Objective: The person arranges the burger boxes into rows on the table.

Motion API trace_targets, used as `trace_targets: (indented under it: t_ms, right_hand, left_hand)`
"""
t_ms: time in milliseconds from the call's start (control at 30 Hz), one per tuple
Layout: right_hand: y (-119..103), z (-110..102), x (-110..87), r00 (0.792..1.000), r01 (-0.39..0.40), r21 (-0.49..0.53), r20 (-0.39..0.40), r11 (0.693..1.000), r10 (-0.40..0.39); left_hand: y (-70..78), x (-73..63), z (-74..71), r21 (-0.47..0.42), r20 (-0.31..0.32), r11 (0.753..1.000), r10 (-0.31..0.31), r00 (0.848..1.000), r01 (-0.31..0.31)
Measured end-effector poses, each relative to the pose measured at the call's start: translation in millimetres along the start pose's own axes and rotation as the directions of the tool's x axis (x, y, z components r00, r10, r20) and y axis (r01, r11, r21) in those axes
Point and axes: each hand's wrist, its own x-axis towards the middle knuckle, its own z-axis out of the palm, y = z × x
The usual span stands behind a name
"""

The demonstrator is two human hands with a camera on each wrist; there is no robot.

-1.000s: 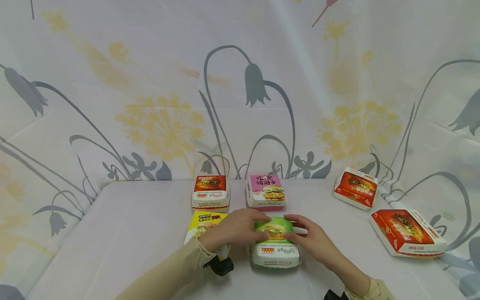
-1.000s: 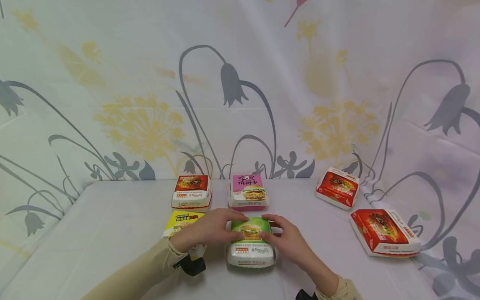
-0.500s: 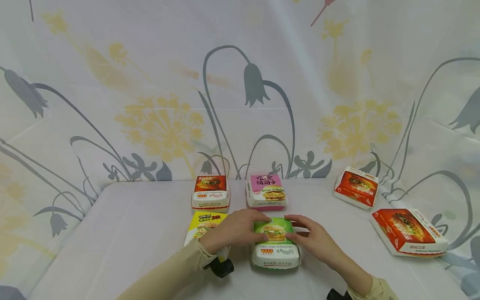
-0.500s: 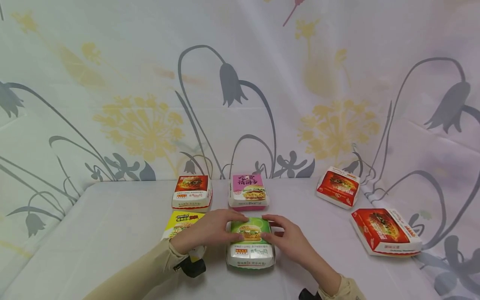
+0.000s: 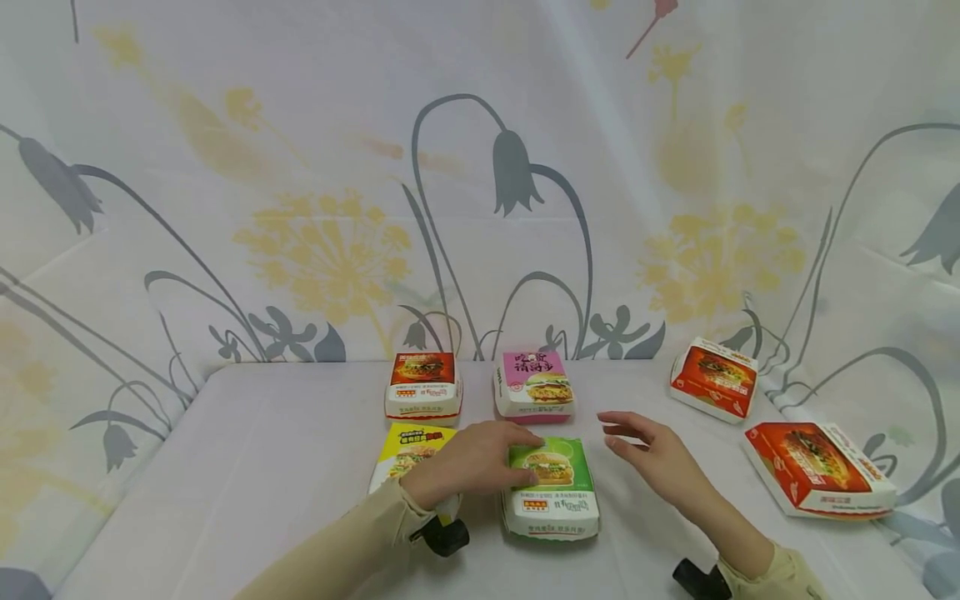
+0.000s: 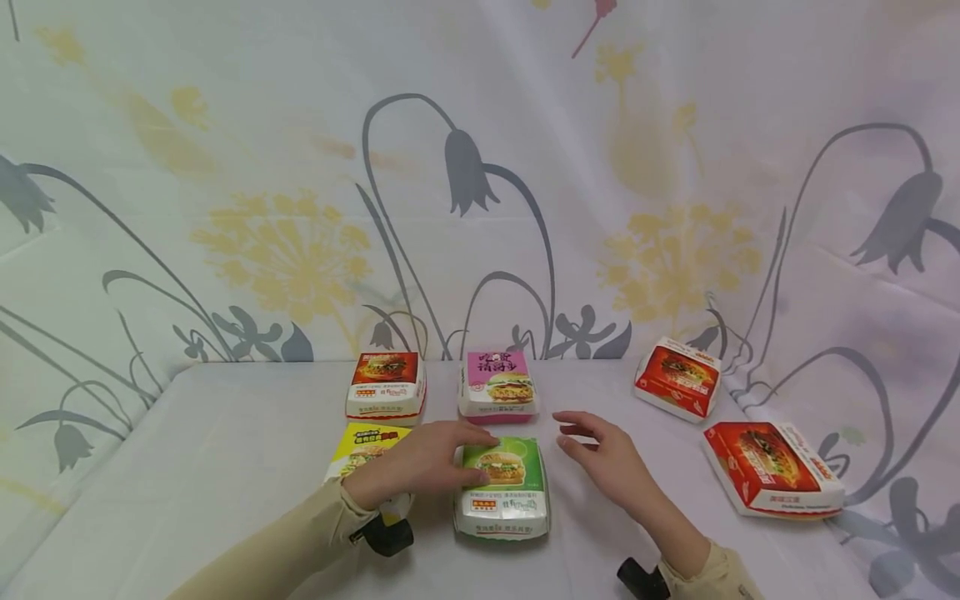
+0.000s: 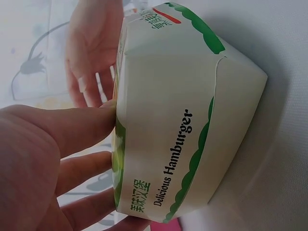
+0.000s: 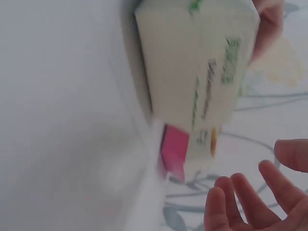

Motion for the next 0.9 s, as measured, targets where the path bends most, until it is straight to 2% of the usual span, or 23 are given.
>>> trace_targets:
  t_ms: [167, 333, 533, 600, 700, 900]
  right_hand:
    - [2.2, -24.2, 7.0, 0.998, -0.018, -0.028, -0.067, 0.999, 0.016]
    - [10.0, -53.0, 14.4, 0.991, -0.041, -0.012, -0.127, 0.999, 0.039]
    - [20.7, -90.9, 27.7, 0.973, 0.009, -0.006, -0.232, 1.0, -0.01]
    - [23.3, -102.7, 31.3, 0.972, -0.01, -0.009, -0.234, 1.0, 0.008]
    - [27.3, -118.2, 37.2, 0.972, -0.084, -0.015, -0.22, 0.996, 0.078]
    - [38.6, -143.1, 50.3, 0.955, -0.181, -0.03, -0.245, 0.983, 0.168]
  left_hand:
    - [0.4, 0.6, -0.4, 0.003, 0.001, 1.0, -0.005, 1.0, 0.005]
    - [1.0, 0.0, 0.2, 0.003, 0.002, 1.0, -0.006, 1.0, 0.006]
    - [0.7, 0.3, 1.3, 0.022, -0.005, 1.0, 0.0, 1.0, 0.0]
    - [0.1, 0.7, 2.0, 0.026, -0.007, 1.0, 0.001, 1.0, -0.001]
    - [-0.4, 1.1, 2.8, 0.028, -0.01, 1.0, 0.006, 1.0, -0.006]
    - [-0.1, 1.1, 2.7, 0.027, -0.008, 1.0, 0.009, 1.0, -0.008]
